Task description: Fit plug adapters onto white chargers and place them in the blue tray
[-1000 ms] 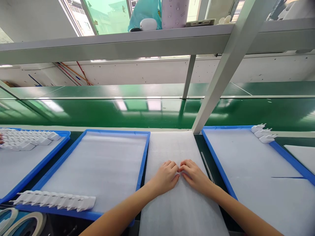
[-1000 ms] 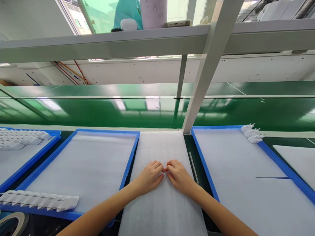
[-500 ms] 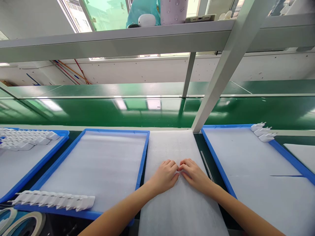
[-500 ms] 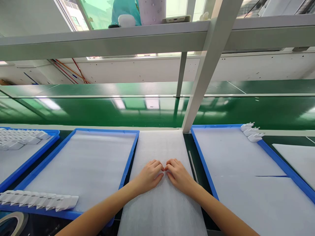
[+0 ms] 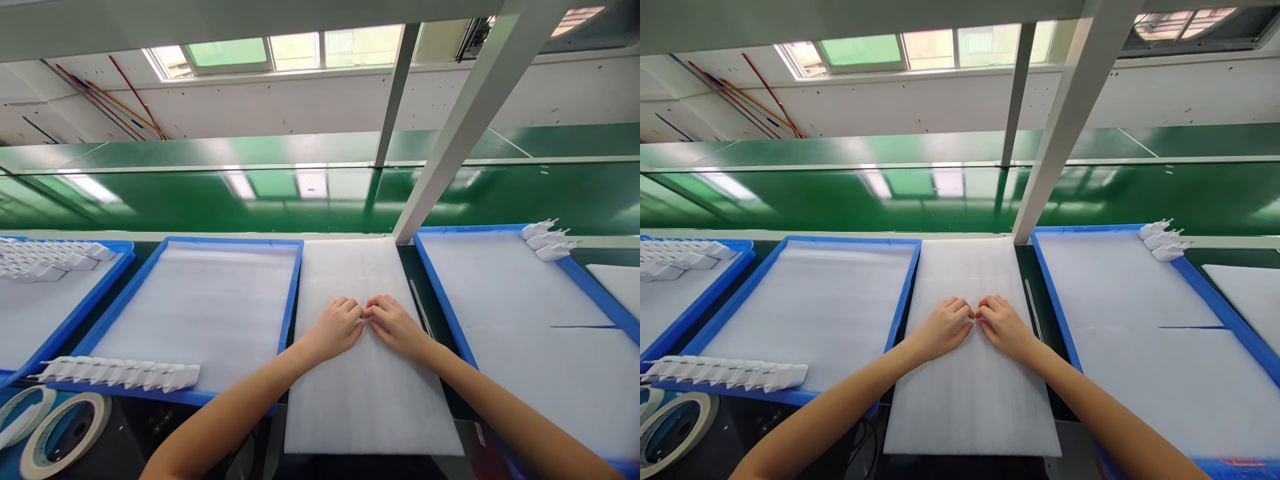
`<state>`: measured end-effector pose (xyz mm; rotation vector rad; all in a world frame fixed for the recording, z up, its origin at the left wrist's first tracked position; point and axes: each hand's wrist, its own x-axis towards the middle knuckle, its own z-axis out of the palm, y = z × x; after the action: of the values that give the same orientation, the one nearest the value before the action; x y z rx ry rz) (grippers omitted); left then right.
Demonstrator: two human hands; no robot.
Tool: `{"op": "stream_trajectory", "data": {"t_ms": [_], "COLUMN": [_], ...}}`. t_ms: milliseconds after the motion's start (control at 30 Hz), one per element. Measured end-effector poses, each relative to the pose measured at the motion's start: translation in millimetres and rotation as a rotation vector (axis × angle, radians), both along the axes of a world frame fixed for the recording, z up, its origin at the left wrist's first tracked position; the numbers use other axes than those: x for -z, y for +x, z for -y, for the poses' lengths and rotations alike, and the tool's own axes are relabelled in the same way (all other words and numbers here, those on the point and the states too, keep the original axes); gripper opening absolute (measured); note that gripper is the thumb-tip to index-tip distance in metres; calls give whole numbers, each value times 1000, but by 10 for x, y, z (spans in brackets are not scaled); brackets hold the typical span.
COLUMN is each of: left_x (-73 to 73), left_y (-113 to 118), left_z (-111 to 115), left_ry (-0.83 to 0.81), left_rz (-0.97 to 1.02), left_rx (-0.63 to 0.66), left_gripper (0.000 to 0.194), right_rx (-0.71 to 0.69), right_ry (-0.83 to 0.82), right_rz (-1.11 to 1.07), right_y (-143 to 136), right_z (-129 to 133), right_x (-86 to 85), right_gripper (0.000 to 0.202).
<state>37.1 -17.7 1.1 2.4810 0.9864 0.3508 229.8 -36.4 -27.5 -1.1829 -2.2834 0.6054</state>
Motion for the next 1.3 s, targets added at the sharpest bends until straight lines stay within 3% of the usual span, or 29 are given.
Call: {"op": "stream_trajectory", "data": {"t_ms": [1300], "left_x": [-4], "left_y": [14], "left_z": [6], "left_ry": [3], "left_rz": [5], "left_rx": [25], "left_gripper": [10], "right_rx": [1], "right_ry": [-4], "right_rz": [6], "right_y": [18], "right_z": [-3], "right_x": [-13], "right_gripper": [19]}}
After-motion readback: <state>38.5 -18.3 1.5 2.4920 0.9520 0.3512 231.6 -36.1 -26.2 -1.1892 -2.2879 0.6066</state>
